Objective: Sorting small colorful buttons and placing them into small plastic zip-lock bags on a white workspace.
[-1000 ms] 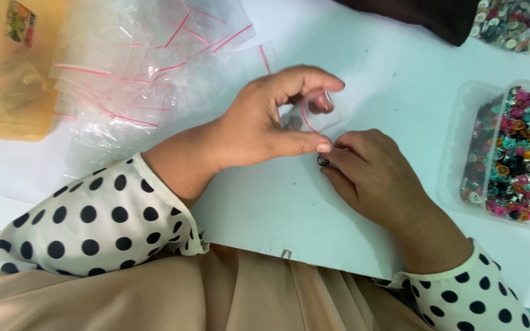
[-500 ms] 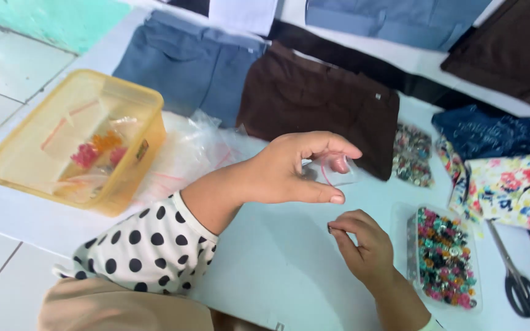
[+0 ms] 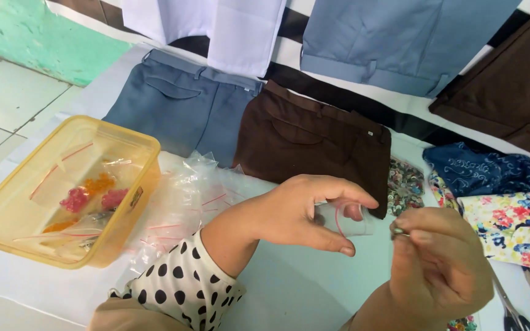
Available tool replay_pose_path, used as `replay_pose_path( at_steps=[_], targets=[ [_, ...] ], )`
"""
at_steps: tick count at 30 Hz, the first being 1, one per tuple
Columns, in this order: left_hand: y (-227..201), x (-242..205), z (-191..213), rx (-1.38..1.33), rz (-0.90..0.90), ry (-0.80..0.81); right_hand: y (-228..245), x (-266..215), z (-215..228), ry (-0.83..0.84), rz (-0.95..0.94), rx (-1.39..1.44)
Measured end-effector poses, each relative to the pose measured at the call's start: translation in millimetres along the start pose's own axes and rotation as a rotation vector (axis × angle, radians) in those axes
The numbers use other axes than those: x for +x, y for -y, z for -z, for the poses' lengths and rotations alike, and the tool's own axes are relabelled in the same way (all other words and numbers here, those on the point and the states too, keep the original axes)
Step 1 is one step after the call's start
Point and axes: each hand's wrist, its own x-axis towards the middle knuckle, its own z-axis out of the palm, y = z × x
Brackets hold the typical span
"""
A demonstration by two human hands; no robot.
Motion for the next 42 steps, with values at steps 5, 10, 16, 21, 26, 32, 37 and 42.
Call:
replay_pose_path(
  at_steps=[5,10,16,21,26,32,37,42],
  targets=[
    [20.9,6.7,0.7,-0.143,-0.043,-0.009,-9.3,15.9,1.4,0.321,0.080,-0.126],
    [40.7,7.4,-3.7,-0.446,-0.020,-0.156,-22.3,8.0,5.4,0.276,-0.009,-0.171],
    [45.6,12.4,-9.0,-0.953,-0.078,-0.322,-32.5,10.9,-4.4,0.473,-0.294,-0.035],
    [53.1,13.4,-13.2,-1.045,-0.197,-0.296,-62.5,-5.1,-14.0,0.748,-0.473,0.197],
    [44.4,13.9,-15.3,-0.920,-0.076,-0.418,-52.0,-12.5,-30.8,0.601,-0.538,0.382],
    [37.7,24.0,-25.5,-0.550,-0.048,-0.512,-93.3,-29.8,-25.5,0.265,-0.460,0.442],
    [43.2,25.0,-25.2,-0.427,0.012,-0.508,-96.6,-25.9,-27.9,0.199,-0.443,0.428],
    [43.6,24.0,-19.6,-0.400,0.023,-0.562,-93.7,-20.4,-26.3,0.264,-0.586,0.561]
  ],
)
